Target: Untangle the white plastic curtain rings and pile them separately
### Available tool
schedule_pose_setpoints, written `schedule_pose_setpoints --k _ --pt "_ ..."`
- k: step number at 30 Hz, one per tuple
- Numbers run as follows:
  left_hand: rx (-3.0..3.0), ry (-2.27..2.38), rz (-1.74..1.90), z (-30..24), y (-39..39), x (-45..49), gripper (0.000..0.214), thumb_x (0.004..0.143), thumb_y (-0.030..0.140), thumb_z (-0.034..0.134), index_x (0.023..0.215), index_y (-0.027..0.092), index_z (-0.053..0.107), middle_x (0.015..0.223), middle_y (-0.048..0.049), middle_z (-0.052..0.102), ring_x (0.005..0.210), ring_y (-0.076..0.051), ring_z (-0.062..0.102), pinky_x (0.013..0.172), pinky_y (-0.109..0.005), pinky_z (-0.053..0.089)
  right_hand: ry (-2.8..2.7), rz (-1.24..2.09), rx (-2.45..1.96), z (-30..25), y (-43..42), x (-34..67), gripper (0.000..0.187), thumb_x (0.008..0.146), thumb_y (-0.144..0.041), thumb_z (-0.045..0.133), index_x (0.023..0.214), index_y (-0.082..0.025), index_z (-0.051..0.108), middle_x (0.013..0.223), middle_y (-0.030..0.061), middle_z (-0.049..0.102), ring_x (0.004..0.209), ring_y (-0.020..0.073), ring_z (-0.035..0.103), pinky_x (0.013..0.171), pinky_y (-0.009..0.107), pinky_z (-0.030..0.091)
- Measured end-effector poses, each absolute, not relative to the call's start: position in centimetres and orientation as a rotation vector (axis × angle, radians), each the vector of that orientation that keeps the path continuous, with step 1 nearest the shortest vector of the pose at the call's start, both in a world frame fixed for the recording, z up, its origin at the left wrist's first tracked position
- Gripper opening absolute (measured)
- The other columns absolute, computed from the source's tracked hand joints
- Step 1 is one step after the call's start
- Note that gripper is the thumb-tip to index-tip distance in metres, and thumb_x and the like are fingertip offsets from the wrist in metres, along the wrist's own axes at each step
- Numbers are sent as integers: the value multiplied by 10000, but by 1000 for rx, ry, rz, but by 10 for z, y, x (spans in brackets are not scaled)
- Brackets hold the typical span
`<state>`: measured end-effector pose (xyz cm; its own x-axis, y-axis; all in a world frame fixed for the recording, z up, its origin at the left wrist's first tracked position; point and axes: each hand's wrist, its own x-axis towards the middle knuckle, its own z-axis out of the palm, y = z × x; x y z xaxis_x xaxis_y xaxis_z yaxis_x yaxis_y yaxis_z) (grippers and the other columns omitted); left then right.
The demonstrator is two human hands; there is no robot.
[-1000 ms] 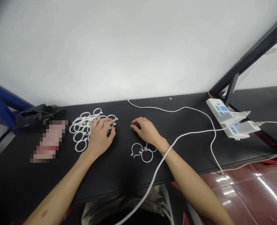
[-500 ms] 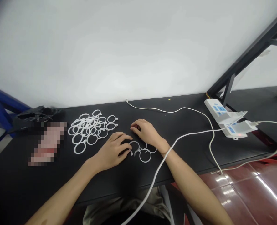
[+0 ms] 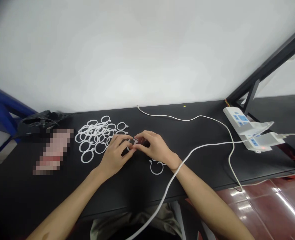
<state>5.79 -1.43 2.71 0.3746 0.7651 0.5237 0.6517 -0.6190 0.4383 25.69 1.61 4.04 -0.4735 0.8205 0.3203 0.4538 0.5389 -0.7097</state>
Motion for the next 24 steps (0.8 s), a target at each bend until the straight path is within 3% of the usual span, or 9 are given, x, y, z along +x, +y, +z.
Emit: schedule_pose_setpoints --k 8,14,18,24 --pt "2423 1271 1073 26 -16 58 119 913 309 605 861 210 564 1072 -71 624 1027 -232 562 898 -421 498 -2061 793 -1035 41 13 252 126 911 -330 606 915 -205 624 834 19 682 730 138 638 682 259 516" --pt "2345 1424 953 25 -15 58 328 893 386 619 1153 199 551 1080 -72 672 1013 -250 572 880 -433 494 -2045 812 -1030 44 12 251 123 918 -331 597 920 -211 625 864 22 693 757 142 642 697 264 518" --pt "2414 1382 974 23 -15 58 339 901 408 609 1155 186 580 1060 -69 694 989 -245 571 876 -430 481 -2081 796 -974 41 12 251 152 915 -338 607 1007 -219 633 902 34 688 788 151 647 734 283 525" --pt "2432 1347 980 22 -15 62 329 887 435 624 1074 164 623 925 -63 702 922 -242 567 837 -416 487 -2079 736 -936 37 12 249 117 934 -243 579 827 -211 615 819 13 677 739 134 645 693 255 504"
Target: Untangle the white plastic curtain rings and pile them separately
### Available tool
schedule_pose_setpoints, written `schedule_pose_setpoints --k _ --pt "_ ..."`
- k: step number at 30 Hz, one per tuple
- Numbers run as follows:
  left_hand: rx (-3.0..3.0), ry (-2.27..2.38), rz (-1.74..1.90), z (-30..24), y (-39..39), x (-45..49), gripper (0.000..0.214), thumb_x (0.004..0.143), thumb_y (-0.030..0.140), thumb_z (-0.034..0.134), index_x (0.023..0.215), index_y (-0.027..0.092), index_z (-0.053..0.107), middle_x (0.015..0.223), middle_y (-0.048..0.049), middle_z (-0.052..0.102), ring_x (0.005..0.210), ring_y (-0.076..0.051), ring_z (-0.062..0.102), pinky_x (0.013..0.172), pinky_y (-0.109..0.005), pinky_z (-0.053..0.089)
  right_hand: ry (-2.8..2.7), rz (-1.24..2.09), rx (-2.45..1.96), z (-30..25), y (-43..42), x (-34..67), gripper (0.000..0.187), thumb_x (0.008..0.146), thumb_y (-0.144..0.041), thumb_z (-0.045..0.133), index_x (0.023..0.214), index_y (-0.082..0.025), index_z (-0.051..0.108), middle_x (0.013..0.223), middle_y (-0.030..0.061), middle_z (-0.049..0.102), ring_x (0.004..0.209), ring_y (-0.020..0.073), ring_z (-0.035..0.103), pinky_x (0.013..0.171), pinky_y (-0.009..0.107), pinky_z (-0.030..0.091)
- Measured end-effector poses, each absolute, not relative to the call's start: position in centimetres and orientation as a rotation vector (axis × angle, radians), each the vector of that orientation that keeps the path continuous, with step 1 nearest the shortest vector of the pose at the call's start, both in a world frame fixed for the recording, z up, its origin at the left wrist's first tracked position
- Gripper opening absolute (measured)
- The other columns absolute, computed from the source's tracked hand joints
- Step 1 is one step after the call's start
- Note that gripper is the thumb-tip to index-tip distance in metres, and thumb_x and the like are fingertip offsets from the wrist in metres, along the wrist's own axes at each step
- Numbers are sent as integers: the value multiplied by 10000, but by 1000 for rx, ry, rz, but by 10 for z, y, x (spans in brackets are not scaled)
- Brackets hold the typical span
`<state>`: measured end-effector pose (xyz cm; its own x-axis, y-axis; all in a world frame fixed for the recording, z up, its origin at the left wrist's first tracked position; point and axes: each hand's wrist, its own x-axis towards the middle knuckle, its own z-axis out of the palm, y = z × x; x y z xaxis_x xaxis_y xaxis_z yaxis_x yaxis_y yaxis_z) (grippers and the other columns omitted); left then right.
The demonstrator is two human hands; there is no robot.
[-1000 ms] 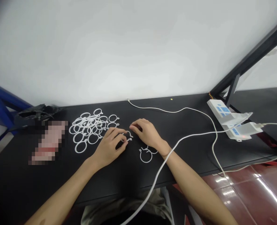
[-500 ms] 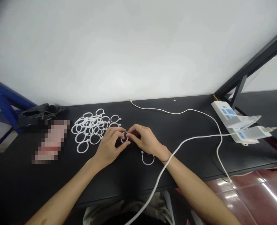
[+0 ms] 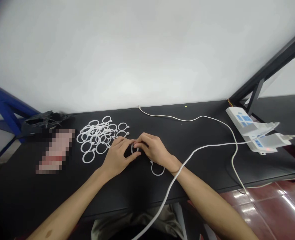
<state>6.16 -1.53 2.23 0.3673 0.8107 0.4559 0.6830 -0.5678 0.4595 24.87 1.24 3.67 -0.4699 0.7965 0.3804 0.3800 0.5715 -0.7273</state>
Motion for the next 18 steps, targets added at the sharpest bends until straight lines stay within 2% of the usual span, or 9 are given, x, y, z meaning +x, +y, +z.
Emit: schedule_pose_setpoints --k 5,7,11,18 --pt "2401 1366 960 23 -17 62 287 888 408 627 1073 189 621 951 -50 700 940 -236 559 853 -412 484 -2052 735 -956 35 13 247 115 925 -249 595 817 -215 615 819 3 685 735 130 649 684 244 498" --pt "2409 1394 972 24 -15 61 289 894 401 618 1092 191 616 990 -52 698 969 -239 555 882 -417 475 -2052 732 -976 34 14 248 86 923 -293 601 895 -221 638 857 10 696 760 137 654 702 250 506" --pt "2420 1625 986 26 -2 54 291 909 366 585 1132 182 620 1080 -81 670 1041 -269 531 938 -440 443 -2058 656 -1100 36 17 251 187 929 -343 587 1066 -224 634 906 29 691 772 149 646 717 271 515" --pt "2324 2171 757 26 33 25 411 912 395 555 1222 136 629 1160 -148 622 1081 -356 481 908 -497 420 -2035 524 -1227 37 21 255 119 941 -290 564 978 -213 647 862 14 666 750 136 619 695 261 487"
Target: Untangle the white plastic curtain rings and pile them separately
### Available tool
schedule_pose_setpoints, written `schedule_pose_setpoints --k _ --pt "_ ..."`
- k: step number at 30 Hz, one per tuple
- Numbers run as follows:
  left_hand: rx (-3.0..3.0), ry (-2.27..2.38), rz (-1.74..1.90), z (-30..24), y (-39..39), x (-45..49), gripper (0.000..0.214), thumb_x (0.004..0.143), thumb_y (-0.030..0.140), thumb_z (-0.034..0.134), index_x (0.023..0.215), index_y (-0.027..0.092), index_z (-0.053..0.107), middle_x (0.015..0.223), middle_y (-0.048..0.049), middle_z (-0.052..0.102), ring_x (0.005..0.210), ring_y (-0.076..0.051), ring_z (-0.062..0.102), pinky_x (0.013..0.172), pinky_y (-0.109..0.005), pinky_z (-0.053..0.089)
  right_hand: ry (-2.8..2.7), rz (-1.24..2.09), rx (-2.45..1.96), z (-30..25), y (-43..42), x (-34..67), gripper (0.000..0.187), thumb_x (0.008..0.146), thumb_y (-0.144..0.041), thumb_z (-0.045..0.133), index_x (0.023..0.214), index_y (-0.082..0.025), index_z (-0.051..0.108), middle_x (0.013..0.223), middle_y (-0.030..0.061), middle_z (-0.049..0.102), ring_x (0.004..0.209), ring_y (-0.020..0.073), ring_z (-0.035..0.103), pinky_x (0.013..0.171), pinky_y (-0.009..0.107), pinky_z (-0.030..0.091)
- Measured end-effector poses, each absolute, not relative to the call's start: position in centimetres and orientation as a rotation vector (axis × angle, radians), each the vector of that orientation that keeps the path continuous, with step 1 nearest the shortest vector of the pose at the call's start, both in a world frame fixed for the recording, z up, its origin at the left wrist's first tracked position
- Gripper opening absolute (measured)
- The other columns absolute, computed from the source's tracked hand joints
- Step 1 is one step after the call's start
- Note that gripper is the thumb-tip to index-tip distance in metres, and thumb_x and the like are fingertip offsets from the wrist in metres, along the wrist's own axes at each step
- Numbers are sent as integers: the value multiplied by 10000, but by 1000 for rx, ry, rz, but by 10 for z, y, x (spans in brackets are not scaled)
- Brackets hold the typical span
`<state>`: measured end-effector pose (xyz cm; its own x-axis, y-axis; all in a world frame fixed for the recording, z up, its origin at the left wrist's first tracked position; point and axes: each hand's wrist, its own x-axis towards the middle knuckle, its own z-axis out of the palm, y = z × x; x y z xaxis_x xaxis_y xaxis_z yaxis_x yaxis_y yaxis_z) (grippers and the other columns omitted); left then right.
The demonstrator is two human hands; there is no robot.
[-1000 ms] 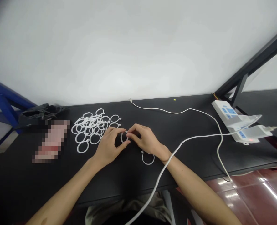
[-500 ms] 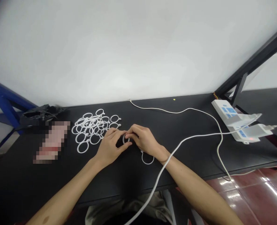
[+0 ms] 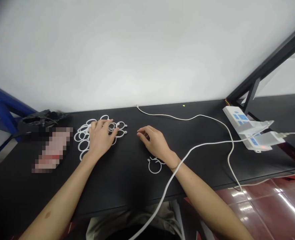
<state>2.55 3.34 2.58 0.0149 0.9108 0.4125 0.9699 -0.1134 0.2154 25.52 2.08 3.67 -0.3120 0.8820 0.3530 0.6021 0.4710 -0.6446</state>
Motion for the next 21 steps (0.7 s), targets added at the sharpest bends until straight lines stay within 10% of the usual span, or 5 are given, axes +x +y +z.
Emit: schedule_pose_setpoints --k 21 --pt "-3012 -920 -789 17 -34 92 333 937 180 520 1257 242 589 1172 -40 646 1033 -231 534 901 -390 475 -2055 404 -1496 27 35 270 118 924 -275 569 926 -206 664 857 34 694 818 195 613 757 332 485"
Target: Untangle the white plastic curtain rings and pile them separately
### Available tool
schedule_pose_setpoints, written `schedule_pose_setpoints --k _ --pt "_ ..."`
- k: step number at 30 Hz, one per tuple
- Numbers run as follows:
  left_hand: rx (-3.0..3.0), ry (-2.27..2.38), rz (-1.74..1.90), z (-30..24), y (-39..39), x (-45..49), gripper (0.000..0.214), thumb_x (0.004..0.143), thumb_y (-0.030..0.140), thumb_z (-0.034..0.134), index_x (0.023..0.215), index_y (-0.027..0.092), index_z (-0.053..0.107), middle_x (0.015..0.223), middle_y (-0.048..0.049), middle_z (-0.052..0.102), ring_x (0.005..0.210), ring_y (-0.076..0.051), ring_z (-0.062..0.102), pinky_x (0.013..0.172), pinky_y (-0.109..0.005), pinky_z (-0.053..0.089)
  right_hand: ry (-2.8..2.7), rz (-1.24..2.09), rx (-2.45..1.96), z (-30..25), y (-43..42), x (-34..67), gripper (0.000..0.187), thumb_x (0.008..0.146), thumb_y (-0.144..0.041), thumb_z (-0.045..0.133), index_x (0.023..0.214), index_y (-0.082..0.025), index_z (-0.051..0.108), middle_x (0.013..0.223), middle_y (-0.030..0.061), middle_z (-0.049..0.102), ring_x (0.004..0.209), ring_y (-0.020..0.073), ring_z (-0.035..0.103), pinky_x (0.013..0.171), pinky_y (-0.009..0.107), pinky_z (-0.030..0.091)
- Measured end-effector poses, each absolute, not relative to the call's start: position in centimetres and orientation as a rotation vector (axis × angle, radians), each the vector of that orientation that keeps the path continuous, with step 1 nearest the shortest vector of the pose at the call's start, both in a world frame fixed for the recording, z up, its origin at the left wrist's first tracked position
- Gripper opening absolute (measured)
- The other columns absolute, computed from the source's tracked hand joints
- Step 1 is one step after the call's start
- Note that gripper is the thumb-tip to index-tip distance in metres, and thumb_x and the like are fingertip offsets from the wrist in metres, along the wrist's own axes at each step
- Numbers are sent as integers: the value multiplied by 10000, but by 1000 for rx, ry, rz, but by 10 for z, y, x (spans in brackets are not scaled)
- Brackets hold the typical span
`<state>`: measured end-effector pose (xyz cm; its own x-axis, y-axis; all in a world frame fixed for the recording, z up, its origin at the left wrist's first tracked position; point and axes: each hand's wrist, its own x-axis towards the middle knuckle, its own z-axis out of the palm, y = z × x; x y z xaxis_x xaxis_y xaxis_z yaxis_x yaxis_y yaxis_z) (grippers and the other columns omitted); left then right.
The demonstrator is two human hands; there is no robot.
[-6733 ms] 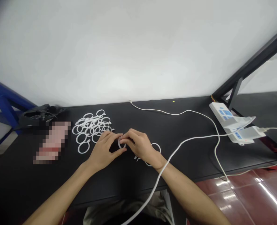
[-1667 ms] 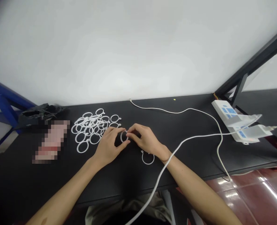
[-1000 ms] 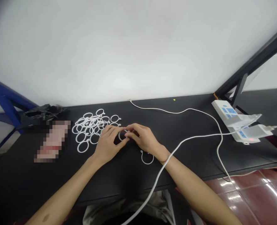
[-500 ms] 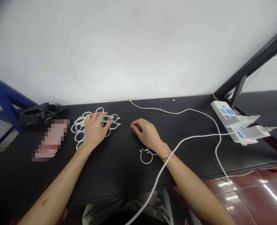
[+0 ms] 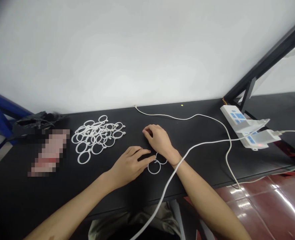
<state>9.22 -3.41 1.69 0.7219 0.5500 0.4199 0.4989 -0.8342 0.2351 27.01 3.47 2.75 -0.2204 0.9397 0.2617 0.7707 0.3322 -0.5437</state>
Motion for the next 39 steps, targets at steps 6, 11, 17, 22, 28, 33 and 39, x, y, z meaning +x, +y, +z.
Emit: schedule_pose_setpoints --k 6,11,17,22,28,33,39 --pt "2774 915 783 11 -28 86 173 944 172 522 1054 187 654 958 -31 698 955 -221 564 846 -377 483 -2071 405 -1480 27 34 269 108 922 -269 575 920 -206 663 851 33 697 822 201 604 764 340 483" --pt "2588 1143 932 18 -18 73 158 945 195 528 1056 178 640 949 -44 700 923 -214 575 855 -393 487 -2020 459 -1422 32 32 269 137 931 -301 569 909 -206 666 826 29 691 796 187 616 745 321 480" --pt "2491 1428 993 23 -10 61 139 934 189 540 1040 166 628 974 -58 705 936 -230 577 857 -419 489 -2021 685 -1231 44 24 264 231 957 -381 524 945 -208 676 869 24 695 719 137 613 654 262 471" --pt "2472 1482 993 23 -10 60 143 939 186 530 1046 182 625 966 -54 704 940 -233 581 871 -431 479 -2042 664 -1189 40 22 261 158 919 -320 589 985 -204 675 829 15 664 639 113 570 612 245 467" --pt "2375 1382 1084 26 -13 61 288 944 310 548 1214 210 557 1118 -65 668 1038 -236 574 942 -436 473 -1969 715 -1257 38 21 259 134 905 -317 592 927 -207 667 778 5 693 617 119 590 604 245 481" --pt "2382 1309 1045 24 -15 63 454 903 449 598 1280 207 523 1182 -78 654 1102 -256 563 981 -455 461 -1962 781 -1237 38 15 254 120 892 -302 609 860 -198 659 739 -5 702 599 109 596 585 227 471" --pt "2312 1323 1025 22 -15 64 388 896 430 615 1200 195 562 1124 -64 684 1057 -231 586 933 -410 504 -2040 721 -1203 36 13 251 168 919 -301 586 821 -198 678 707 -13 689 579 99 564 574 222 431"
